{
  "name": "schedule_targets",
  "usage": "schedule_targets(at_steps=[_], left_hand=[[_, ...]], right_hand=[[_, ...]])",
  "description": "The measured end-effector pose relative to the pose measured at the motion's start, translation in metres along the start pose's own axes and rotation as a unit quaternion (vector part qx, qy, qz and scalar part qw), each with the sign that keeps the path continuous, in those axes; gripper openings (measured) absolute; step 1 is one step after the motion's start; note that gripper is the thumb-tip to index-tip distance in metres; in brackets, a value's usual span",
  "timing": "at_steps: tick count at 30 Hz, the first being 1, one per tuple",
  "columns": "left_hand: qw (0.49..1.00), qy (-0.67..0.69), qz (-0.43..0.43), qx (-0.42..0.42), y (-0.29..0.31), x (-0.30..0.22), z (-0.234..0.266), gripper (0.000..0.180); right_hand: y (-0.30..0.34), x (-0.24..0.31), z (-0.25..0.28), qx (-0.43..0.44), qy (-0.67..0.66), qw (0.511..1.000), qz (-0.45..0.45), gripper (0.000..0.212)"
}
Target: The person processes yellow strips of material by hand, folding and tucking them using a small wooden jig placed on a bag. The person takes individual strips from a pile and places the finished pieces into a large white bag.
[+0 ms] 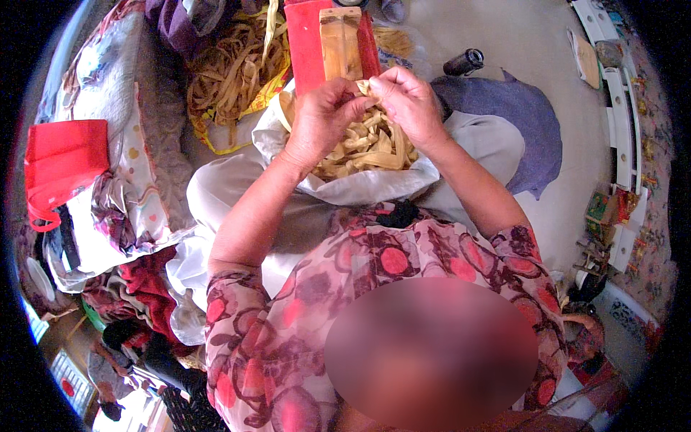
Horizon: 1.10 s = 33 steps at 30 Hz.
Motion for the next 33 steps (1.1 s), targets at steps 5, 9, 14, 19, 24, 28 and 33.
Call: schedule_targets(at_steps=[5, 9, 14, 19, 24, 28, 33], left_hand=[[0.990, 0.140, -0.010, -0.008, -0.002, -0.002, -0.001, 0.005], [0.997, 0.071, -0.021, -0.013, 0.006, 0.000, 0.004, 0.004], [0.998, -0.054, -0.030, -0.022, 0.009, -0.005, 0.017, 0.012], [0.927, -0.356, -0.111, -0.037, 0.009, -0.007, 0.005, 0.034], [0.901, -0.428, -0.057, 0.034, 0.009, 0.010, 0.005, 0.029], [0.873, -0.482, -0.074, -0.003, 0.001, 0.002, 0.018, 0.029], [0.864, -0.479, -0.147, -0.043, -0.011, 0.013, 0.036, 0.025]], right_hand=[[-0.008, 0.006, 0.013, -0.040, -0.076, 0.993, -0.087, 0.018], [-0.016, -0.004, 0.036, -0.058, -0.031, 0.996, -0.058, 0.017], [-0.011, -0.011, 0.031, -0.033, -0.114, 0.990, -0.073, 0.016], [-0.004, -0.016, 0.006, 0.024, -0.002, 0.999, -0.048, 0.011], [0.010, -0.013, -0.005, 0.081, 0.019, 0.991, -0.106, 0.015], [0.017, 0.003, -0.008, 0.117, 0.061, 0.981, -0.143, 0.022], [0.024, 0.047, -0.040, 0.095, 0.153, 0.981, -0.069, 0.023]])
Point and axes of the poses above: each hand's wrist, its own y-axis away from the middle knuckle, its own z-axis out of the back of the hand, x = y × z, the point moved 1 cm from there along -y, towards the middle knuckle, and after that the axes turned 14 degrees about x, right-handed, at the moved point
